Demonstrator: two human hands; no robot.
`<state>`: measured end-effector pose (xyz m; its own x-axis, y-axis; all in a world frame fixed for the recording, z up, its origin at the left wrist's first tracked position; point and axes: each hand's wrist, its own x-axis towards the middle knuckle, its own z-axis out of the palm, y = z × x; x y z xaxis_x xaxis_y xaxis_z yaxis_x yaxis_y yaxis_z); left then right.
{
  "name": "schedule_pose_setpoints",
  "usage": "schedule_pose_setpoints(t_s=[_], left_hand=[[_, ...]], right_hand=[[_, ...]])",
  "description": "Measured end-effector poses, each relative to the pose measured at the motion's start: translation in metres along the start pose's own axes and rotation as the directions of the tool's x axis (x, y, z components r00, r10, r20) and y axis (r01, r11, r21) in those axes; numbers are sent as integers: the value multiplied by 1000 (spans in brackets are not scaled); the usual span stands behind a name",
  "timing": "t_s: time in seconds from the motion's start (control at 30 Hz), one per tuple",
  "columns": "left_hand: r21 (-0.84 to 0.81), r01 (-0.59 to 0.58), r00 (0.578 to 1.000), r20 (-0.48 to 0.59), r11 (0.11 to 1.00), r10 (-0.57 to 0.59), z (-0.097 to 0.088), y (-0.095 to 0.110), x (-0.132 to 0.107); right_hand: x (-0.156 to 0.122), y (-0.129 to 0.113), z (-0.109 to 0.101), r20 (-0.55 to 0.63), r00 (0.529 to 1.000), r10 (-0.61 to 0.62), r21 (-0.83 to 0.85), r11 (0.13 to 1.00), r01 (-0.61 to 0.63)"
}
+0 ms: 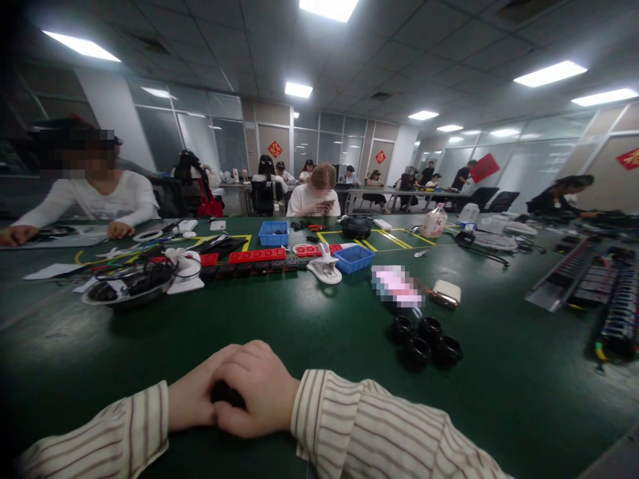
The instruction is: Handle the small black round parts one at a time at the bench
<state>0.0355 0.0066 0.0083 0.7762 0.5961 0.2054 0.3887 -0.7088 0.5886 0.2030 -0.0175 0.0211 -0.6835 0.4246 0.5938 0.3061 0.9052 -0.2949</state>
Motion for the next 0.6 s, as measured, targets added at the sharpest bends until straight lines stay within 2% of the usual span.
schedule_pose_setpoints(t_s=[0.13, 0.27, 0.43, 0.6], left_hand=[[37, 118, 990, -88, 992, -114, 1, 4, -2], [49, 166, 982, -103, 985, -161, 0, 8, -2], [111, 155, 985, -87, 982, -146, 0, 8, -1], [70, 138, 989, -54, 988, -135, 0, 2, 0]], right_hand=[[-2, -1, 1, -96, 978, 186, -51, 980, -192], [-2, 0, 3, -58, 956, 287, -115, 950, -292], [0, 0, 4, 66, 950, 306, -192, 938, -289], [1, -2, 2, 94, 955, 281, -179, 949, -261]])
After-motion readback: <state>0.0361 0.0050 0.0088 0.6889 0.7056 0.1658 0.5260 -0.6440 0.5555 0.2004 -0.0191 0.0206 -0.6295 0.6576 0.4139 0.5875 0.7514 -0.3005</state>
